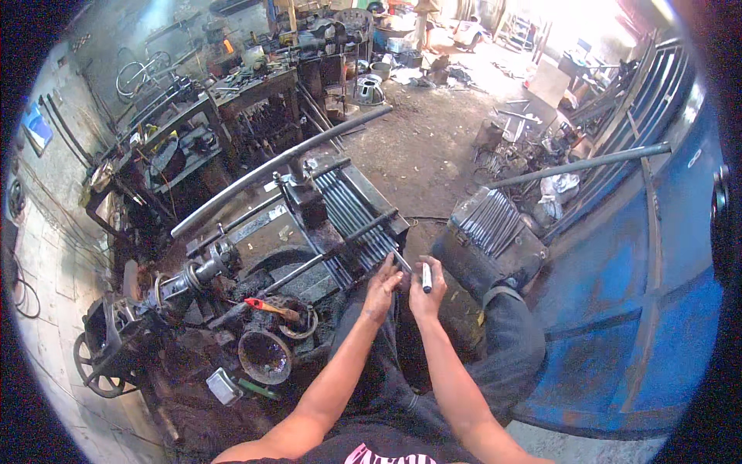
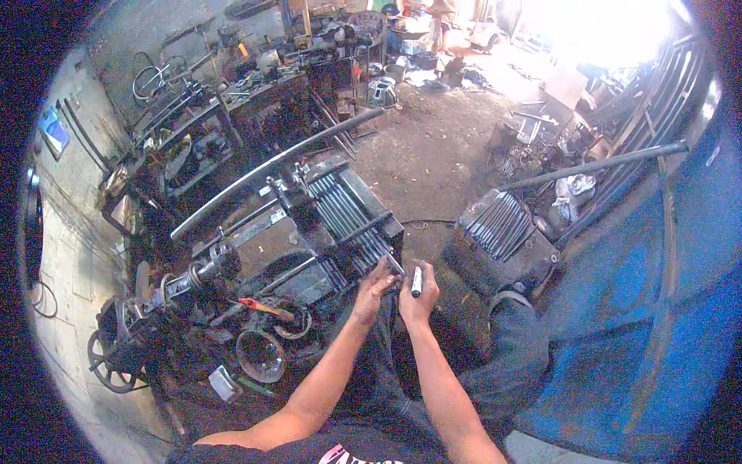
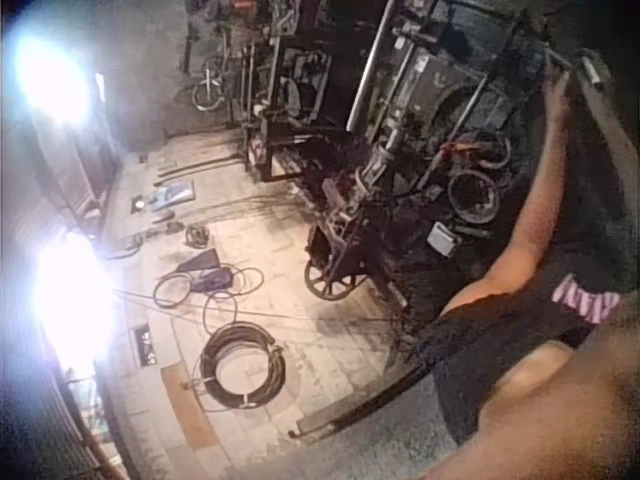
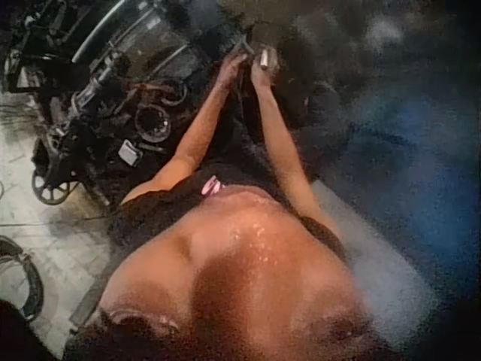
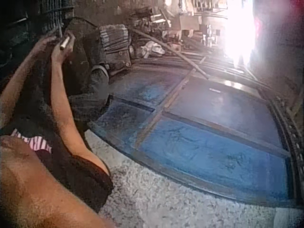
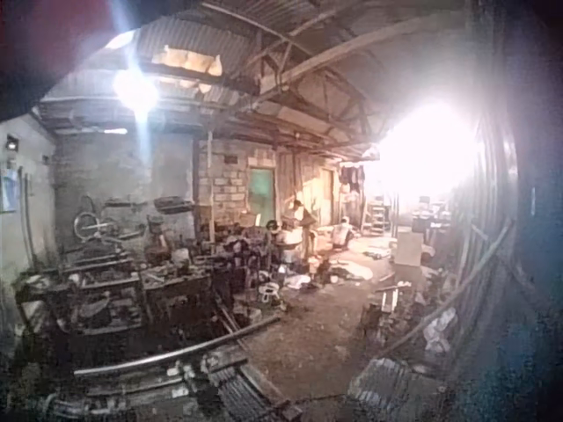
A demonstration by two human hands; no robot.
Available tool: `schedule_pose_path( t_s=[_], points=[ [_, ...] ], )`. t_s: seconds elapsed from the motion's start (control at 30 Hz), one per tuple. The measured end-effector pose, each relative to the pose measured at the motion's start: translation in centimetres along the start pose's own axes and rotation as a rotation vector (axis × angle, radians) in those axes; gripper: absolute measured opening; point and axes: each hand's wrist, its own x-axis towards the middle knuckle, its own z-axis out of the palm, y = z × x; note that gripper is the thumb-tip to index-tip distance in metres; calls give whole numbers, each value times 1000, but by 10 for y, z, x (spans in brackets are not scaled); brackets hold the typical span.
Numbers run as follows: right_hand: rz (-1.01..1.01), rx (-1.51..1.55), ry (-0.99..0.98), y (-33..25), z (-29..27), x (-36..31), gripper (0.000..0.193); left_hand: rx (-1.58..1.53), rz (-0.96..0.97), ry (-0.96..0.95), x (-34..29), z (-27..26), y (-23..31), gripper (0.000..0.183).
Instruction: The recorder is marking metal rods with a permanent marker, measuring them against an existing stack of rods on the workbench.
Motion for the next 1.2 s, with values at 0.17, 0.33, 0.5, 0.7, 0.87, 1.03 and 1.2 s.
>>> schedule_pose_path(
  t_s=[0.17,0.33,0.5,0.7,0.87,1.03,1.2],
  points=[
    [-22,67,-61,-3,6,1,34,-67,98,-58,3,-11,-12,77],
    [-4,15,-58,9,-7,-13,34,-162,57,-32,4,-17,-21,79],
    [-58,-33,-35,-7,1,-11,33,-195,3,-54,0,-20,-15,82],
    [-199,-67,2,10,23,2,31,-127,108,-91,13,-31,-26,76],
    [37,164,-52,21,25,8,31,-190,110,-58,7,-26,-22,70],
    [-8,112,-79,20,25,7,26,-264,31,-27,2,-28,-16,65],
    [121,160,-125,8,33,9,27,-259,13,-28,0,-27,-13,62]
  ],
)
